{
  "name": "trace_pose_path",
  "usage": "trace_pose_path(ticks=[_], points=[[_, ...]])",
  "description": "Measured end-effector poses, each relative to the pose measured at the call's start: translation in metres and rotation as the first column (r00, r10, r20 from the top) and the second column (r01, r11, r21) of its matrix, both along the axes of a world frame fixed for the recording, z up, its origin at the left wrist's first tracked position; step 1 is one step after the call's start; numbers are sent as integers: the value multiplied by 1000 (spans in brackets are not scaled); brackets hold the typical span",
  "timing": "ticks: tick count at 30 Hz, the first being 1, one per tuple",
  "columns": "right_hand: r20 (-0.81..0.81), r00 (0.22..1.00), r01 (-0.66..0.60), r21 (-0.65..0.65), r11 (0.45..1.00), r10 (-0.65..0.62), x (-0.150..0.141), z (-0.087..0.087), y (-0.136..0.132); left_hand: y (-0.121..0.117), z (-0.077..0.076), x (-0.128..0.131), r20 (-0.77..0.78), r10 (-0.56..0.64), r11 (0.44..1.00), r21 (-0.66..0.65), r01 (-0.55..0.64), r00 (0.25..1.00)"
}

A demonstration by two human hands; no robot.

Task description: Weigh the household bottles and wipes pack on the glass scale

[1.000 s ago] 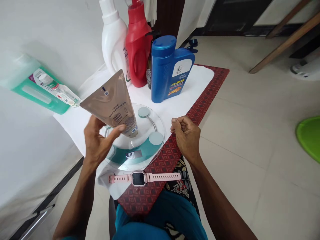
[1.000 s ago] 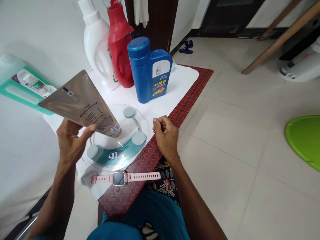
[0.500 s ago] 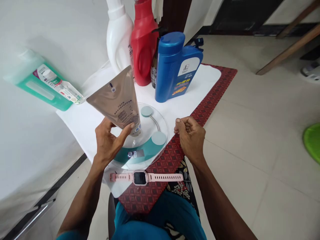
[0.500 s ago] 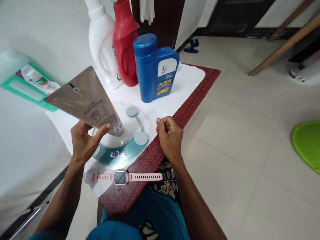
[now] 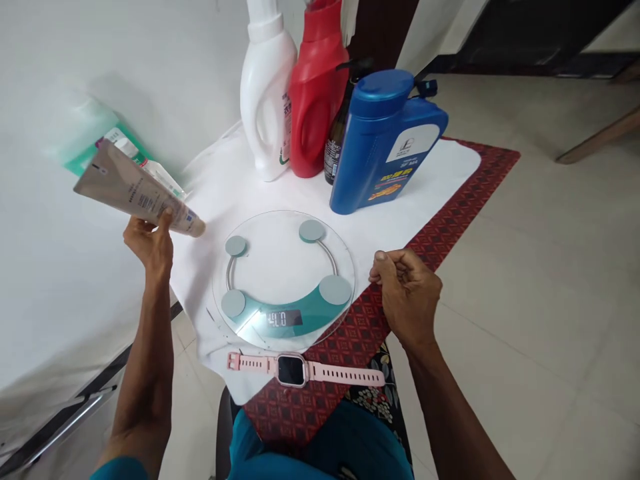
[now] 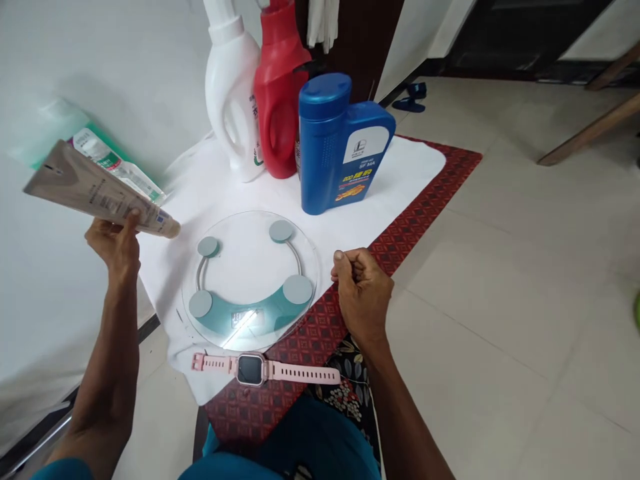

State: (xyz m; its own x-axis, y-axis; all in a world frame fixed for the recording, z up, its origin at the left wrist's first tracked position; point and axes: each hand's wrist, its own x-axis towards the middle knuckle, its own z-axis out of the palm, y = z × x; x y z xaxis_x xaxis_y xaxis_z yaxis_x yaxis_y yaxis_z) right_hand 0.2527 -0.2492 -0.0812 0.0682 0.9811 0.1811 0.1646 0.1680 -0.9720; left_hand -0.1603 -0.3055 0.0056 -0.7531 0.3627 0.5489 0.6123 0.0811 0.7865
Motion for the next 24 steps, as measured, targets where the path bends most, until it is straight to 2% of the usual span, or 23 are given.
trace_pose_path(ticks=[2,4,12,15,19,24], points=[[9,1000,-2,0,1000,2,0,1,0,6,-11,-24,-11,102,993,-51,-103,995],[19,1000,-6,7,1000,5,0,1,-1,12,-16,-39,-37,158,985,-60,-160,987],[46,999,4,7,1000,-5,-1,3,0,52,1,-69,-139,318,919,-197,-341,938],[48,999,6,-3,1000,-6,-1,3,0,61,1,-78,-164,331,900,-241,-363,929],[50,999,10,-1,1000,-10,-2,4,0,62,1,-88,-161,290,901,-285,-326,943],[40,999,4,10,1000,-5,-2,3,0,66,1,-105,-110,305,906,-274,-324,946]])
